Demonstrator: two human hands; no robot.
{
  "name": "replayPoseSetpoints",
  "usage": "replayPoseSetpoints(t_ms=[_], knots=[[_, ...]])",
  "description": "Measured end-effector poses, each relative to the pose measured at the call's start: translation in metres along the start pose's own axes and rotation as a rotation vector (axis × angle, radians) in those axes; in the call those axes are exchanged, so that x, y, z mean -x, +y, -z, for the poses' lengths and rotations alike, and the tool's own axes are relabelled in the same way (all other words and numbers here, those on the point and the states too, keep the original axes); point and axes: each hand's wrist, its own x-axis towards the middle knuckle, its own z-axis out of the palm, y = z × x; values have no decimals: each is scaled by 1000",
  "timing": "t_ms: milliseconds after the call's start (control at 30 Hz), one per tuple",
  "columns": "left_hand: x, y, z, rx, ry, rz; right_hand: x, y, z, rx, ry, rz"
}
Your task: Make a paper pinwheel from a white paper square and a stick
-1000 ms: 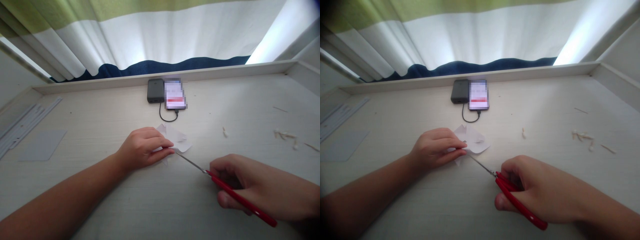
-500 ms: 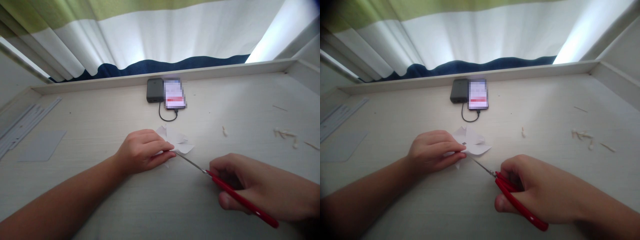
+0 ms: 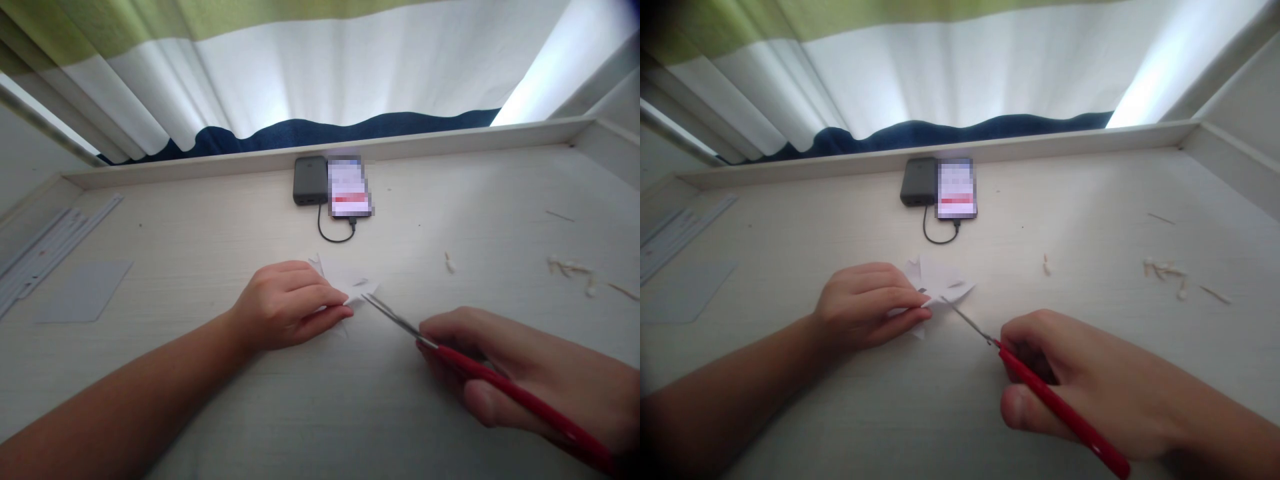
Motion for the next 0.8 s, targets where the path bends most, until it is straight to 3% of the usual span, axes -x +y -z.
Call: replayPoseSetpoints(t_ms=[100,200,533,667,800], knots=[[0,0,0,-1,6,9,2,-8,1,77,-91,-6],[0,0,0,-6,4,26,2,-9,0,61,-78,-15],[2,-1,-3,-51,5,150,3,0,-3,-223,-187,-100],[3,0,-4,-40,-10,145,1,3,-8,-324,-255,-209],[2,2,-4,-19,-12,140,-2,2,-9,-354,-271,-212]])
